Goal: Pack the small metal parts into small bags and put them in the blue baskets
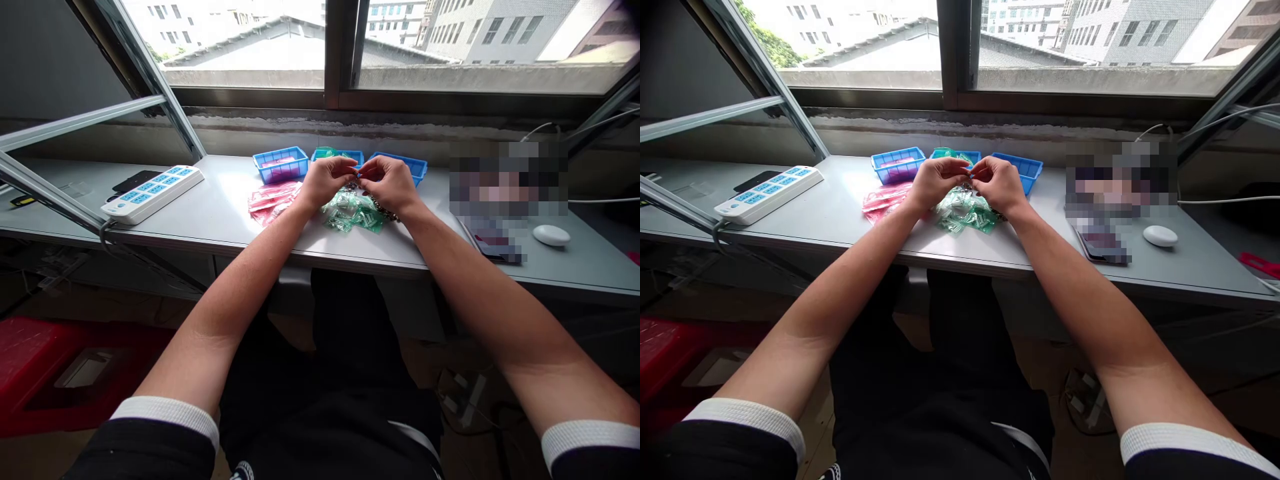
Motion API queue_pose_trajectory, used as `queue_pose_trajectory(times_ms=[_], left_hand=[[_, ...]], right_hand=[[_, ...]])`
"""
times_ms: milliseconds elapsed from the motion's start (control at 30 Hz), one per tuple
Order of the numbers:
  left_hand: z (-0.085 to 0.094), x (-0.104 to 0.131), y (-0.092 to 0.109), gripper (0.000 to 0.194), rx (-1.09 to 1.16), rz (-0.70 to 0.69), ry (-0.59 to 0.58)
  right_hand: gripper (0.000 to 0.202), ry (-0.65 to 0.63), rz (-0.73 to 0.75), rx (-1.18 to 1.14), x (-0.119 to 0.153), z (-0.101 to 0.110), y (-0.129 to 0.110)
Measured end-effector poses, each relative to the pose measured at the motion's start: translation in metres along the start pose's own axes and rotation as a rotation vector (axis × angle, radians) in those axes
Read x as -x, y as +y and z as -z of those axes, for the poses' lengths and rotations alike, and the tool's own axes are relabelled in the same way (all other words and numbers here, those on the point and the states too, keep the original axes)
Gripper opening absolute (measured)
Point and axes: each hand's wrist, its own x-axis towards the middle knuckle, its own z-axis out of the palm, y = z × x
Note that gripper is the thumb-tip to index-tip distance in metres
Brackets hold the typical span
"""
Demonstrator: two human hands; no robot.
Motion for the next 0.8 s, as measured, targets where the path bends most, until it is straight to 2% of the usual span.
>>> queue_pose_trajectory(times_ms=[133,300,433,567,667,800], left_hand=[[0.001,-0.002,-0.006,0.051,0.066,0.049,-0.021],[0.005,-0.003,-0.009,0.055,0.05,0.078,-0.001],[0.004,-0.001,-0.001,0.062,0.008,0.078,0.012],[0.001,0.004,0.012,0.064,-0.034,0.105,-0.037],[0.001,0.003,0.013,0.06,-0.008,0.097,-0.052],[0.001,0.0,0.005,0.049,0.026,0.072,-0.009]], right_hand=[[0.028,-0.01,0.054,0.066,0.001,0.002,-0.001],[0.013,-0.02,0.151,0.144,0.002,0.001,-0.004],[0.006,0.013,0.155,0.151,0.005,-0.002,-0.01],[0.017,0.059,0.102,0.204,0.009,-0.001,-0.021],[0.02,0.043,0.093,0.236,0.01,0.0,-0.025],[0.018,0.005,0.107,0.207,0.009,0.0,-0.024]])
